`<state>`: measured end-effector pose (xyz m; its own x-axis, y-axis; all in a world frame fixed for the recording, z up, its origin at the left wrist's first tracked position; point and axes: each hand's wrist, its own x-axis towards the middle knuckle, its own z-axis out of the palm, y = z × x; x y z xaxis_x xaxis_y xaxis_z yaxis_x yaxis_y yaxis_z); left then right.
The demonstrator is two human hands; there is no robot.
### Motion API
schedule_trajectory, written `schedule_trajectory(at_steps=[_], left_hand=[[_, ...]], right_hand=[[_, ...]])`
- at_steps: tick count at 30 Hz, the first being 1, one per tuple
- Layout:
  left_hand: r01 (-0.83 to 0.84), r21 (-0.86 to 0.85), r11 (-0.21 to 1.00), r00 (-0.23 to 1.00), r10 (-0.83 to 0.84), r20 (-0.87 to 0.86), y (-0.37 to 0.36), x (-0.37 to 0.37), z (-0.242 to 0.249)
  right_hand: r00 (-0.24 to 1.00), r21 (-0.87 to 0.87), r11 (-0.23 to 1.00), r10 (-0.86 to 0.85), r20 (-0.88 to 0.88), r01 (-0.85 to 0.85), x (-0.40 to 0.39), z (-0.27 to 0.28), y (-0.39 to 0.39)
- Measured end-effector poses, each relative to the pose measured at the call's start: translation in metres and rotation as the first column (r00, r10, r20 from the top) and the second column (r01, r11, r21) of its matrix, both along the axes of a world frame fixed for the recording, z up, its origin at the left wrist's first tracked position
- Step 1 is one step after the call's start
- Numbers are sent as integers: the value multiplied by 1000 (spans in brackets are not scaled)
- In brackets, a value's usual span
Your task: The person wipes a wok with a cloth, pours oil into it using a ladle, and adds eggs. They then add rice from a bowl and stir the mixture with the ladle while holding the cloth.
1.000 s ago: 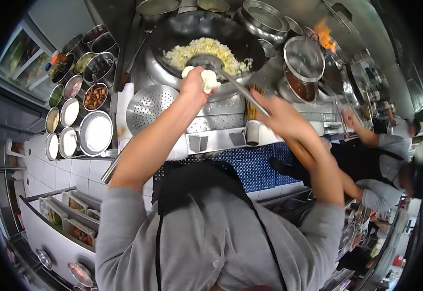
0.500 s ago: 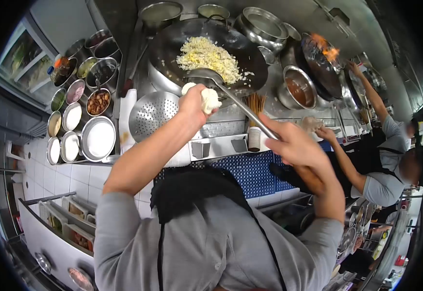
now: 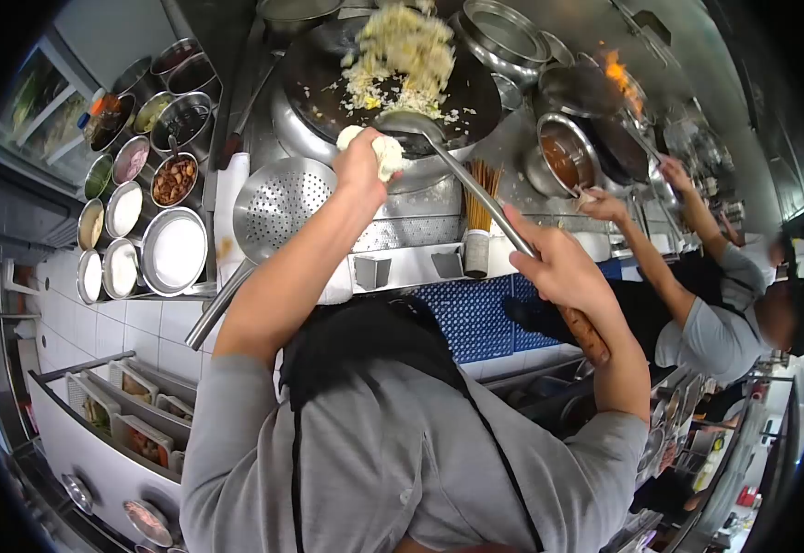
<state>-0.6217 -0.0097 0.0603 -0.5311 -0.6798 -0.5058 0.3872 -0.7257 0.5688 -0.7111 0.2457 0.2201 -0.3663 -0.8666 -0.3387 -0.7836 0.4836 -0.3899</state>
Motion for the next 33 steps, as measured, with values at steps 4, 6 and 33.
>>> schedule_trajectory(at_steps=[4,6,33], left_hand=[[12,-13,1000,997,-11,79,-17,-22,-16],[40,-2,999,994,-39,103,-21,-24,-16],[225,142,964,974,-228,7,-47,-43,-48]], right_hand=[[970,72,997,19,-244,-1,-32,-33,-36],[963,-43,993,-121,-240,114,-55,-77,-88],[997,-1,997,-80,2,80,-44,-79,-117]])
